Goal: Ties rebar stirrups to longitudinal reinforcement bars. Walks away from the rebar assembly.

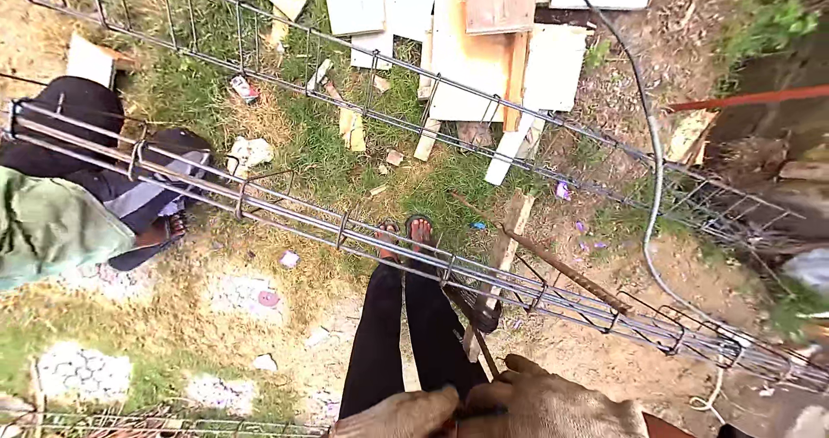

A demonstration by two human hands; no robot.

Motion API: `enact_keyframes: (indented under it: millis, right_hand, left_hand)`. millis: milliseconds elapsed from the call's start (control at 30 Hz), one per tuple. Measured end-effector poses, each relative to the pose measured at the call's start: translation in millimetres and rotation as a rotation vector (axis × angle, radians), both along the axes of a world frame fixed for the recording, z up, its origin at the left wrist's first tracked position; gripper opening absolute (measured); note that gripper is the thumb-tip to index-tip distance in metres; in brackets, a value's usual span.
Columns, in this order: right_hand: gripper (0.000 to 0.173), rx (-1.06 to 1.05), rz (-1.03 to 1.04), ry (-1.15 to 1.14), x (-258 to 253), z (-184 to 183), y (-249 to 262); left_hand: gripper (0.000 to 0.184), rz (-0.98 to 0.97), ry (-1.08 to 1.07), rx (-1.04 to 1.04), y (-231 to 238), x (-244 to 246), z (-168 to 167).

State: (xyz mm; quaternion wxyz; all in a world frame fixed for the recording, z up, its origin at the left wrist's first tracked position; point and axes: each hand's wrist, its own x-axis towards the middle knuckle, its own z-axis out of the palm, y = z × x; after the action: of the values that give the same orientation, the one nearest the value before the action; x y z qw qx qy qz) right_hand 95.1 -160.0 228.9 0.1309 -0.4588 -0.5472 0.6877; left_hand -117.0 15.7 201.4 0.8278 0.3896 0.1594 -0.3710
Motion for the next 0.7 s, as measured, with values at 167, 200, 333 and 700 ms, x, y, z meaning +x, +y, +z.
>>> enact_keyframes:
  millis: [167,200,333,700]
  right_hand:
    - [0.050,-0.077,-0.527,0.150,-13.4,-18.6,-18.6]
    - [0.051,-0.140,-0.603,0.175,-15.0,-20.7,-18.5]
    - [0.050,-0.367,-0.738,0.258,-19.0,-30.4,-20.0]
    - [0.053,-0.465,-0.823,0.262,-35.1,-38.1,-21.0]
  left_hand:
    - [0.084,0.216,0.166,-0.201,7.9,7.8,-20.7]
    - [0.085,0.265,0.225,-0.188,8.9,11.6,-23.4]
    - [0.052,0.560,0.461,0.193,10.2,33.8,-23.9]
    - [0.033,0.914,0.310,0.732,-3.3,45.9,-8.5]
